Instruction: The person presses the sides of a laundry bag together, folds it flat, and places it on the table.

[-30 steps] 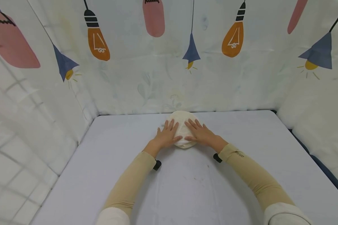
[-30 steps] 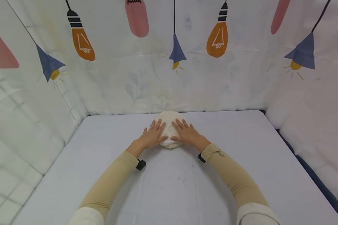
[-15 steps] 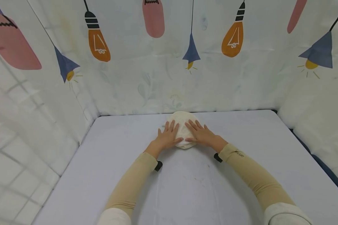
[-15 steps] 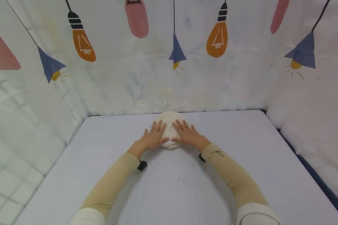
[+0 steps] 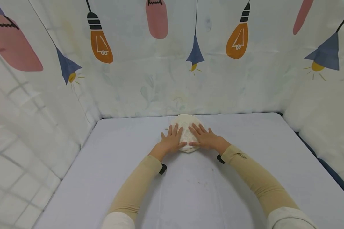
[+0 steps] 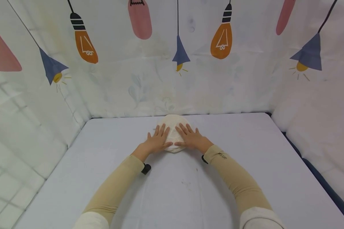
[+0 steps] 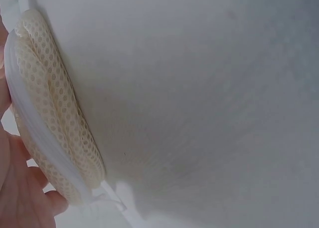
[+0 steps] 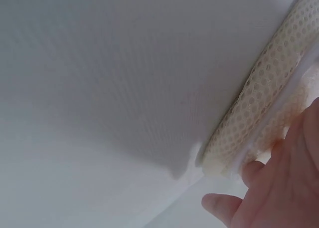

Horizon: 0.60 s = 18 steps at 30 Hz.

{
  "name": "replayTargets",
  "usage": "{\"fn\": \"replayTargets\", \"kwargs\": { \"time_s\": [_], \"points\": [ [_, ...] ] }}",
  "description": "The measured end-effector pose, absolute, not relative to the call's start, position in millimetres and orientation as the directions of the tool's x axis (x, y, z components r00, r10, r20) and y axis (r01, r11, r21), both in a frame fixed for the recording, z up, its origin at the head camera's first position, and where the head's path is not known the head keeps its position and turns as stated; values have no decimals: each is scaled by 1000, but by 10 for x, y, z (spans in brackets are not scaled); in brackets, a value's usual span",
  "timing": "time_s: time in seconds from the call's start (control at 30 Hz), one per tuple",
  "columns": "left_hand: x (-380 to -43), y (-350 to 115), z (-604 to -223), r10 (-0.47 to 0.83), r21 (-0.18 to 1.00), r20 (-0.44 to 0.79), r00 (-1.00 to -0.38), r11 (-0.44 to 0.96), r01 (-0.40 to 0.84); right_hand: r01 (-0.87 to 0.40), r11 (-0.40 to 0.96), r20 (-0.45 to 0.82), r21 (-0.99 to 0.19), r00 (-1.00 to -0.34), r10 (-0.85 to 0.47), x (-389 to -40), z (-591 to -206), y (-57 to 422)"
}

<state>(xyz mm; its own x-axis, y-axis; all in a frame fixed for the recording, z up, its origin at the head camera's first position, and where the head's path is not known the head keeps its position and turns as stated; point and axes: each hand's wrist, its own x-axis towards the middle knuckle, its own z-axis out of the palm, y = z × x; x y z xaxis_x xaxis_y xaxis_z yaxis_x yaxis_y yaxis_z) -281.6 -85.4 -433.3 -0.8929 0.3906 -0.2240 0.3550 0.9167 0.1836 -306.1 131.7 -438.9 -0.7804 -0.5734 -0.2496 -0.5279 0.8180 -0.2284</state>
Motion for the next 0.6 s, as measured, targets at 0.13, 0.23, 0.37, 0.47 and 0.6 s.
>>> {"fn": "replayTargets", "kwargs": {
  "time_s": [0.13,0.23,0.37,0.47,0.6],
  "points": [
    [-2822,-846,-4328,383,172,-233,-894,921,350,-525,814,-266,-249,-771,-578,-3069,-4363,1316],
    [-2827,-843,-4316,376,171,-243,-894,924,342,-523,812,-275,-257,-766,-581,-3080,-4372,1323],
    [-2824,-840,-4291,370,181,-254,-894,926,332,-507,809,-284,-297,-762,-582,-3097,-4393,1334],
    [-2819,-837,-4279,371,184,-258,-892,925,331,-495,812,-298,-310,-760,-577,-3120,-4423,1342],
    [-2821,-834,-4287,371,180,-259,-892,926,333,-491,815,-305,-308,-760,-574,-3147,-4463,1348]
  ]
}}
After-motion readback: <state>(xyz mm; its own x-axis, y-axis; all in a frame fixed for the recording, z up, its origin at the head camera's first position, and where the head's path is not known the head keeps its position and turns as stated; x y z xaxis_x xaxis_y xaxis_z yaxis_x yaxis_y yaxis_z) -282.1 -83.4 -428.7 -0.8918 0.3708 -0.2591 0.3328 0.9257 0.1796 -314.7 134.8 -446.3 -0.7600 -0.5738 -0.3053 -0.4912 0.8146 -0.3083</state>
